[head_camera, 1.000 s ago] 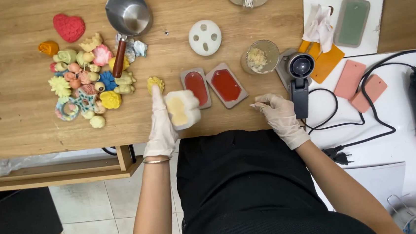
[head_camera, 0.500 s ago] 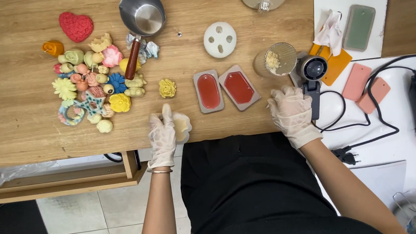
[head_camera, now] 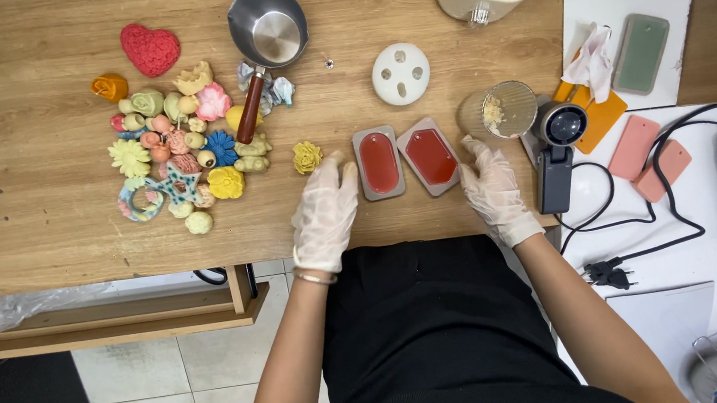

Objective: The person holds a molded flower-shaped candle in one gloved hand and uses a heat gun to melt and smooth its surface, rotating the candle to treat different sides. They then set the candle down, peel a thin film from its edge, and place it on an upper shelf.

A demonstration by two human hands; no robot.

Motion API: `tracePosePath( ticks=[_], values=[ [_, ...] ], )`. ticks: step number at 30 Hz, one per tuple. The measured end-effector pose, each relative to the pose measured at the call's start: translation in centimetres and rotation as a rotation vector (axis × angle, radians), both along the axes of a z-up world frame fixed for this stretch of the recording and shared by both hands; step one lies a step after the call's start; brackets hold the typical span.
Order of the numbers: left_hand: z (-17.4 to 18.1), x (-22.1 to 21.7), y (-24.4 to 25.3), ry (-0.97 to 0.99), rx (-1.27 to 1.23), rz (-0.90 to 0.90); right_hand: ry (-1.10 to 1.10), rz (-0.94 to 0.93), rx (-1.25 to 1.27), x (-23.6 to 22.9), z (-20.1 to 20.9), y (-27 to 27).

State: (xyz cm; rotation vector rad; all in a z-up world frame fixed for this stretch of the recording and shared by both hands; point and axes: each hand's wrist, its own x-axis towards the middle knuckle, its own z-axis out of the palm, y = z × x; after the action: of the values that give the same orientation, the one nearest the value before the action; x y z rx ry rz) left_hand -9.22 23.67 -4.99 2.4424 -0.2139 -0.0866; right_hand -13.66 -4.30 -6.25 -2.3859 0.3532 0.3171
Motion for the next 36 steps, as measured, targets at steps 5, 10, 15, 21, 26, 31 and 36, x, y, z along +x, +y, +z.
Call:
tracePosePath(
  ticks=[5, 10, 15, 21, 26, 31, 36],
  values=[
    [-4.0, 5.1, -2.0, 0.102, -0.188, -0.017, 0.088, -0.154, 0.136, 0.4, 0.1, 0.7],
    [-7.1, 8.0, -1.8, 0.122, -0.185, -0.095, 0.111, -0.215, 0.165, 0.1, -0.6, 0.9],
    [-6.4, 10.0, -1.4, 0.501, -0.176, -0.124, 0.129, -0.33, 0.31, -0.3, -1.4, 0.6],
    [-6.3, 11.0, -1.1, 0.637, -0.2, -0.111, 0.161, -0.328, 0.241, 0.2, -1.9, 0.5],
    [-6.9, 10.8, -0.5, 0.703, -0.316, -0.098, 0.202, -0.442, 0.379, -0.2, -3.0, 0.1],
    [-5.9, 10.8, 0.0, 0.628, -0.34, -0.109, 0.195, -0.431, 0.345, 0.1, -1.8, 0.6],
    [-5.3, 11.2, 1.2, 0.54, -0.326, -0.102, 0.206, -0.453, 0.376, 0.2, -1.4, 0.8]
  ],
)
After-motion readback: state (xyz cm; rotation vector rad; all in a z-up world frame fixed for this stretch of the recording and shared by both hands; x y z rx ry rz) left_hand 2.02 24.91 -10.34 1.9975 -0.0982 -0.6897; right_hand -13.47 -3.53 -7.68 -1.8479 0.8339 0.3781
